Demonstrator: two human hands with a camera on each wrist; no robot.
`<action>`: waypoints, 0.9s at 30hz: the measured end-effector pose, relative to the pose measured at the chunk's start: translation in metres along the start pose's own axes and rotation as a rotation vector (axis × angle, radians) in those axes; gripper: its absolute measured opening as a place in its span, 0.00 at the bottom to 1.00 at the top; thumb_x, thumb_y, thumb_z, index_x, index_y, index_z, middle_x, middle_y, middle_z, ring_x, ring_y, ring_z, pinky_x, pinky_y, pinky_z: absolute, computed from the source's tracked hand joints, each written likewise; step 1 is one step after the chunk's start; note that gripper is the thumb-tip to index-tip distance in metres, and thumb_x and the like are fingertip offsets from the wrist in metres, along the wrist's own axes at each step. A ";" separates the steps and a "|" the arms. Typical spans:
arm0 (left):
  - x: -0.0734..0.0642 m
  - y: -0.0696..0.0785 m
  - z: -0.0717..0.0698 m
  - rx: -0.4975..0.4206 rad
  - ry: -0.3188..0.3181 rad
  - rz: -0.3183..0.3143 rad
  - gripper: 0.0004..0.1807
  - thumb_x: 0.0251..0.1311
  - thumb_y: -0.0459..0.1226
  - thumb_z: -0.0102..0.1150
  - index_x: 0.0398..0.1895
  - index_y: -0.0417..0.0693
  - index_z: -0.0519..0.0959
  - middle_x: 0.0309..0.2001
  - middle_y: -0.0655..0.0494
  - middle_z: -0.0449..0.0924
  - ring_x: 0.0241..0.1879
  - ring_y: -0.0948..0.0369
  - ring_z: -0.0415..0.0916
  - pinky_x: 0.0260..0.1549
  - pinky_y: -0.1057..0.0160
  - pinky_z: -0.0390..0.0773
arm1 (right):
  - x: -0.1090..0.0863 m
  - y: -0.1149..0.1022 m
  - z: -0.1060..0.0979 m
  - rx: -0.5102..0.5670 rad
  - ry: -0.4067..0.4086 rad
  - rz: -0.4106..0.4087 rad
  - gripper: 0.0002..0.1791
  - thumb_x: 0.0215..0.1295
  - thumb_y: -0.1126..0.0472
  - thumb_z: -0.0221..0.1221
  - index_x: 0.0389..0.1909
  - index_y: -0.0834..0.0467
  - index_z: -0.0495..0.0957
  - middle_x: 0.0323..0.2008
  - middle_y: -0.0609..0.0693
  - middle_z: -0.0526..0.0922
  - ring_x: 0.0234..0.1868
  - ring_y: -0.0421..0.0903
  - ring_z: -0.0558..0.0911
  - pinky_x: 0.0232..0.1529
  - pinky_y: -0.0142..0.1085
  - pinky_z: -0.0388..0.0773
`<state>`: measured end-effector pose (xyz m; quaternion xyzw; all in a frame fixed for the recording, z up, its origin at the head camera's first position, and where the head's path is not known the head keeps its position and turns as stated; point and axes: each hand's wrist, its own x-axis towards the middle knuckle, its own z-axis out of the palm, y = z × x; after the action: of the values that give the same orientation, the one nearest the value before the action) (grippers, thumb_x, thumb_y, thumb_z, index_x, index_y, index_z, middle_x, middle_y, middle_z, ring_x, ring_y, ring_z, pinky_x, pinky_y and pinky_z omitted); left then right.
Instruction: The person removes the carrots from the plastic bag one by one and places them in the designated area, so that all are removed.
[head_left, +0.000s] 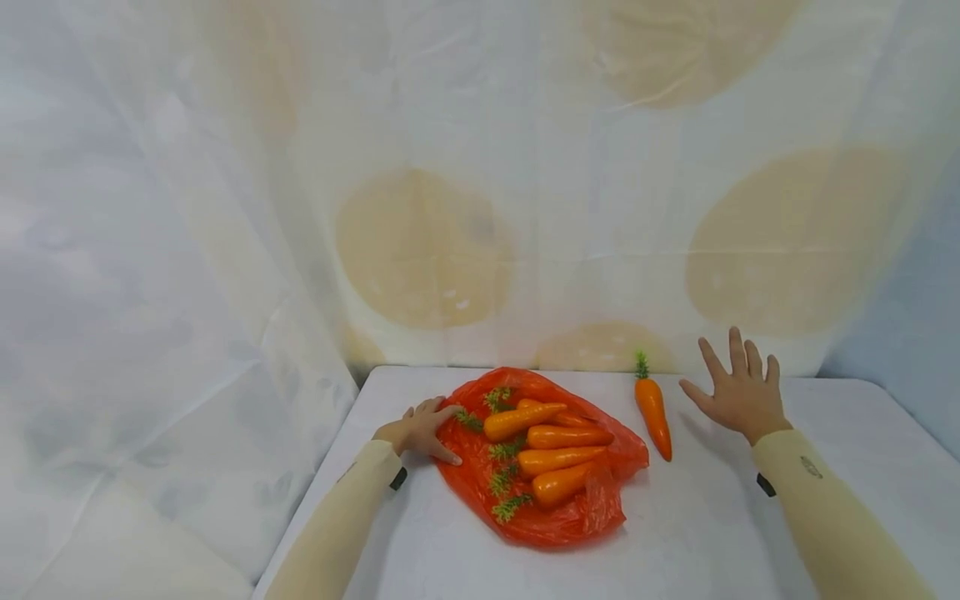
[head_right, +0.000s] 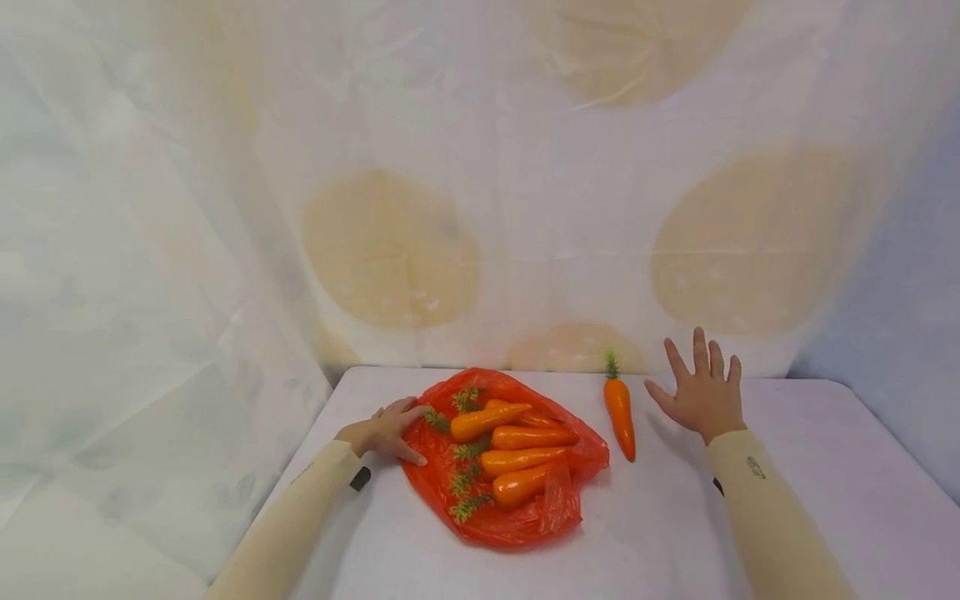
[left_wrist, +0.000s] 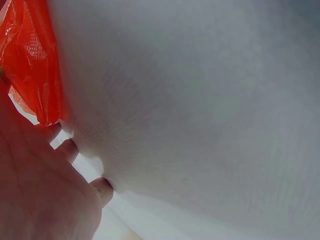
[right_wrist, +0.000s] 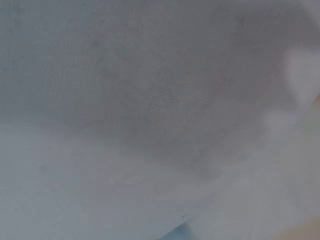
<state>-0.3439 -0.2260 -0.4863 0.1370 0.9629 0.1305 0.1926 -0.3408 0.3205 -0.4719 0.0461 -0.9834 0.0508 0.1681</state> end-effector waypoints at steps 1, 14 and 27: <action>0.000 0.000 0.000 0.002 0.000 -0.001 0.55 0.41 0.66 0.71 0.75 0.72 0.57 0.80 0.51 0.42 0.78 0.47 0.40 0.75 0.38 0.40 | 0.000 -0.001 -0.001 -0.001 -0.002 0.002 0.48 0.66 0.31 0.48 0.78 0.53 0.46 0.76 0.70 0.28 0.70 0.76 0.44 0.66 0.75 0.36; 0.001 0.004 0.000 -0.010 -0.020 -0.005 0.55 0.43 0.64 0.71 0.76 0.71 0.55 0.80 0.50 0.41 0.78 0.46 0.38 0.74 0.37 0.37 | 0.009 -0.021 -0.007 0.020 -0.021 -0.002 0.50 0.65 0.33 0.51 0.79 0.52 0.43 0.77 0.67 0.26 0.71 0.75 0.45 0.68 0.74 0.35; 0.000 0.002 -0.003 -0.011 -0.011 -0.018 0.55 0.42 0.64 0.72 0.76 0.69 0.57 0.80 0.49 0.43 0.78 0.46 0.40 0.74 0.36 0.40 | 0.020 -0.066 -0.018 0.080 -0.054 -0.142 0.49 0.66 0.31 0.50 0.79 0.48 0.42 0.78 0.66 0.31 0.73 0.73 0.46 0.69 0.72 0.34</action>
<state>-0.3446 -0.2249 -0.4833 0.1282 0.9622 0.1332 0.1999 -0.3464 0.2556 -0.4426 0.1237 -0.9790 0.0768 0.1429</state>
